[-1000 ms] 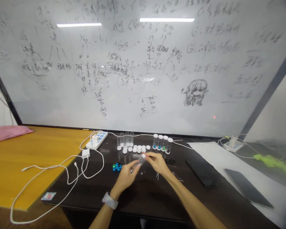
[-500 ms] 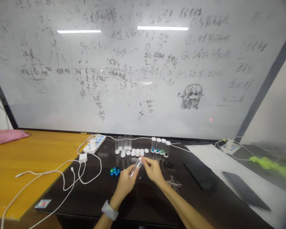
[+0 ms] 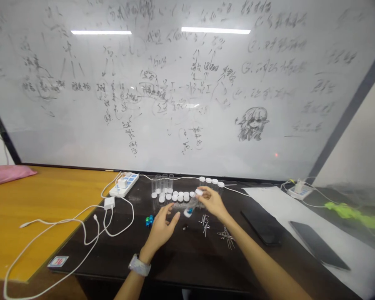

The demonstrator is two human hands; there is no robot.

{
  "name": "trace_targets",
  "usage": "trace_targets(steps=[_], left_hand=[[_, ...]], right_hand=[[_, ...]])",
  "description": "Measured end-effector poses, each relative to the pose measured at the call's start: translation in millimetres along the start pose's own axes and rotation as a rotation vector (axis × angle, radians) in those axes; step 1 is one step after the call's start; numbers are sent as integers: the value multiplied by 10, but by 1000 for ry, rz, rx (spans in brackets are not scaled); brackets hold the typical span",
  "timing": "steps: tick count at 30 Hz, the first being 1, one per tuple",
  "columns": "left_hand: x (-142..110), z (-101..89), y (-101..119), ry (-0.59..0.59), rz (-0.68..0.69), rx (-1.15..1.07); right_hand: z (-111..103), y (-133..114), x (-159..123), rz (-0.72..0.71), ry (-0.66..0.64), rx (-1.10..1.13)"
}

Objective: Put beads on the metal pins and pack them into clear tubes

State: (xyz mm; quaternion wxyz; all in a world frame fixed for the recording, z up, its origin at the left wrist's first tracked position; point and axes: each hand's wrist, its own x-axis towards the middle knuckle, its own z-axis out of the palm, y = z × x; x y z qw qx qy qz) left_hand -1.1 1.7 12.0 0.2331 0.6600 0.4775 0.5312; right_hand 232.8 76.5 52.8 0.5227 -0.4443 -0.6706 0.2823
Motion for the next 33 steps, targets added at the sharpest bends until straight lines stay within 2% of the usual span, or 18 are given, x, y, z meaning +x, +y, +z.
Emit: trace_targets(steps=[3,6,9,16,19,22,24,27,30,33], left_hand=[[61,-101,-47,0,-32,-28],[108,-187,-74,11,-25,-42],[136,-251,-97,27,-20,-45],[171,-368,-149,72,-53,-29],[188,-412,-191,99,-71,-2],[206,-475,-259,121,-91,41],[214,-545,-303,138,-97,128],[208,-692,-352,135,-60,326],[174,-834,-396,-32,89,483],[135,-902,-455,-126,156,592]], right_hand=[[-203,153,262,-55,139,-258],[-270,306,435,-112,109,-421],[-233,418,510,-132,78,-554],[-165,420,488,-133,98,-825],[-155,336,420,-209,131,-853],[-107,244,297,-326,157,-790],[-41,199,173,-378,119,-699],[96,173,-60,-401,-44,-568],[229,192,-289,-419,-258,-470],[311,237,-442,-423,-320,-416]])
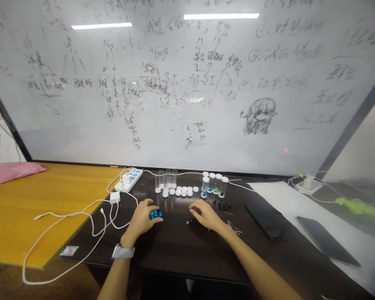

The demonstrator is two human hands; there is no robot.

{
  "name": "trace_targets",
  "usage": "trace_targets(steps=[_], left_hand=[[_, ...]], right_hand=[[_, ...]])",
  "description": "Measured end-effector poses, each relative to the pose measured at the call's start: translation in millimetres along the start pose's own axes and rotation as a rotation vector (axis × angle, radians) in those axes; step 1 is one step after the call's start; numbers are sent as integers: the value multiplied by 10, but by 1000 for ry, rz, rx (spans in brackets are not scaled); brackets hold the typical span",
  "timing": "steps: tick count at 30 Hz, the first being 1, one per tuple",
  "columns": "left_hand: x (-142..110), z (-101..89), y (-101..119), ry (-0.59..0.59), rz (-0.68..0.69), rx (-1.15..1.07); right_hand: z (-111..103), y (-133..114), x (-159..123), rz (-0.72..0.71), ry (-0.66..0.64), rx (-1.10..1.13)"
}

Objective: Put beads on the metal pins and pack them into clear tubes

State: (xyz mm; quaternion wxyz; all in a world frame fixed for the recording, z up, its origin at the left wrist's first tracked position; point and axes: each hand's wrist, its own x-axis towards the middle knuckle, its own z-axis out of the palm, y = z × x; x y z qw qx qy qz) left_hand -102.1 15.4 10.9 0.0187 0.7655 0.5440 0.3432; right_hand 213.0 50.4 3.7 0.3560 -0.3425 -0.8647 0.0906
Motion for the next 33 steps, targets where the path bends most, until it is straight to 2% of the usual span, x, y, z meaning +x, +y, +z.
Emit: trace_targets(steps=[6,10,17,21,24,26,30,33], left_hand=[[1,45,3,-56,75,96],[20,1,93,-37,43,157],[18,43,117,-55,26,216],[30,56,84,-80,22,173],[50,28,74,-75,22,41],[71,5,93,-70,-26,-108],[111,1,234,-73,-293,-641],[116,60,399,-59,-414,-1035]], right_hand=[[36,43,-78,48,70,53],[-60,121,-71,116,154,58],[-459,292,-72,253,280,55],[-734,422,-237,338,232,45],[-883,487,-434,379,96,44],[-955,483,-567,386,6,30],[-1057,382,-762,362,-233,56],[-1083,313,-820,347,-331,17]])
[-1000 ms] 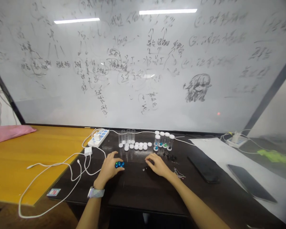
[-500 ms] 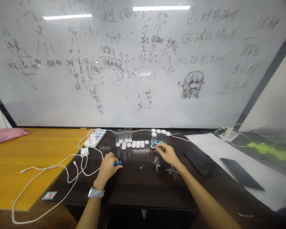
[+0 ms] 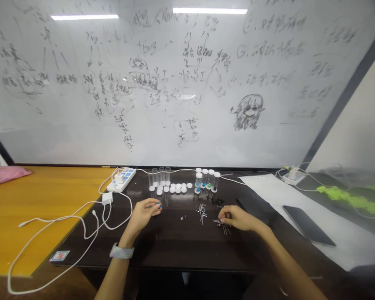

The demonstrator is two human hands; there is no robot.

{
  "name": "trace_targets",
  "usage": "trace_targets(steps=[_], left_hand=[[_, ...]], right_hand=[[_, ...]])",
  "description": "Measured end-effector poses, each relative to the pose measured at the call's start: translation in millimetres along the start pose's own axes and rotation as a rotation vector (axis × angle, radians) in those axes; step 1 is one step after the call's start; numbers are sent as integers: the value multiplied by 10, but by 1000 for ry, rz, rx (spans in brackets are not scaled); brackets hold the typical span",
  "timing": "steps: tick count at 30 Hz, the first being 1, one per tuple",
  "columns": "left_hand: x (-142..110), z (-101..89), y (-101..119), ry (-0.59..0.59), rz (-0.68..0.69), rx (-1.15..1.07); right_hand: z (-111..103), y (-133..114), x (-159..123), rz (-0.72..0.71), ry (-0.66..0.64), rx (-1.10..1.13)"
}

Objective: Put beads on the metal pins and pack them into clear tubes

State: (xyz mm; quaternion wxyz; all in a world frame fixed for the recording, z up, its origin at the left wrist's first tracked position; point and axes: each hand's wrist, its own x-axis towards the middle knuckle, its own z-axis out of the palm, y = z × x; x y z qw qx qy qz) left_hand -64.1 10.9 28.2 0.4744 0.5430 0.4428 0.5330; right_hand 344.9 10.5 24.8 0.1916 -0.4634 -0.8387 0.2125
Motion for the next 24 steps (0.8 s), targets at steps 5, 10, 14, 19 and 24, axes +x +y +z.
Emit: trace_targets(steps=[5,10,14,19,24], left_hand=[[-30,271,-77,-72,-118,-292],[-49,396,-182,-139,-181,-293],[-76,421,-206,-148,-197,-319],[-58,446,-250,-111,-244,-423],[-76,495,-255,-159,-216,-392]], right_hand=[[79,-29,69,9,16,-109],[207,-1,189,17,-61,-130],[223,25,211,28,-32,-83],[164,-52,265,-1,128,260],[245,-264,504,-15,350,701]])
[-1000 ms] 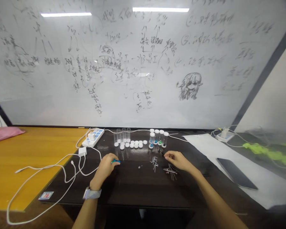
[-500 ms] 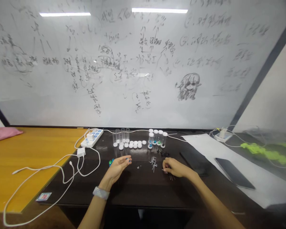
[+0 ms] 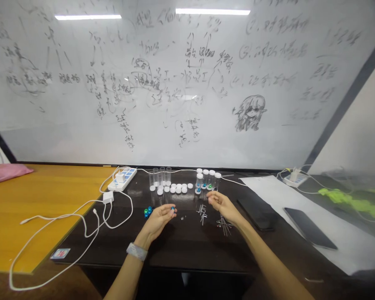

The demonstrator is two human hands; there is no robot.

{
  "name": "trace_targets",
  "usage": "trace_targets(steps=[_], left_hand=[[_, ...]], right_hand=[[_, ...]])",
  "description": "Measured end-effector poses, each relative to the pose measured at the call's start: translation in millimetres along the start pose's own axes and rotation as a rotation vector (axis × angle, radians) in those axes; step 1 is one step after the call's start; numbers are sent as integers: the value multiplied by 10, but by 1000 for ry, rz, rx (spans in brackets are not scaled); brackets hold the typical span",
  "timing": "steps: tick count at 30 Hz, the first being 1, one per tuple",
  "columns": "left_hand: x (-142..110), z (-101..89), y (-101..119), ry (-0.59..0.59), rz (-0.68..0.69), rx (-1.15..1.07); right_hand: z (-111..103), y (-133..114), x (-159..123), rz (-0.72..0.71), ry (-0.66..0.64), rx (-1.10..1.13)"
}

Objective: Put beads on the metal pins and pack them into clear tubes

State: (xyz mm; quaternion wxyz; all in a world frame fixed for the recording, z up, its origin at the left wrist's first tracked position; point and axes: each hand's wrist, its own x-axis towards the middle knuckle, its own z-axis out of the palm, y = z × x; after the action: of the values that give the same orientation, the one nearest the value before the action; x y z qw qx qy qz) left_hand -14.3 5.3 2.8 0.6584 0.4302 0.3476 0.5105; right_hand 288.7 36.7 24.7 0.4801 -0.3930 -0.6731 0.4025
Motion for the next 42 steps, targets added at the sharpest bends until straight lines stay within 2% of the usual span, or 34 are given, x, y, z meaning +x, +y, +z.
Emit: trace_targets(steps=[4,9,13,17,20,29,35,42], left_hand=[[-1,45,-26,-15,53,55],[33,57,-71,15,157,172],[32,59,-81,2,153,204],[22,69,-74,-3,145,217],[22,72,-72,-12,137,228],[32,56,-94,-23,133,228],[-16,81,-69,-79,102,219],[-53,128,-27,-24,97,268]], right_hand=[[438,-45,217,6,33,237],[1060,-44,384,-36,1,420],[1296,36,359,-3,60,495],[1285,82,321,20,156,520],[1254,81,319,4,176,502],[1250,61,321,-66,117,343],[1200,50,328,-80,59,236],[1206,102,333,-86,20,192]])
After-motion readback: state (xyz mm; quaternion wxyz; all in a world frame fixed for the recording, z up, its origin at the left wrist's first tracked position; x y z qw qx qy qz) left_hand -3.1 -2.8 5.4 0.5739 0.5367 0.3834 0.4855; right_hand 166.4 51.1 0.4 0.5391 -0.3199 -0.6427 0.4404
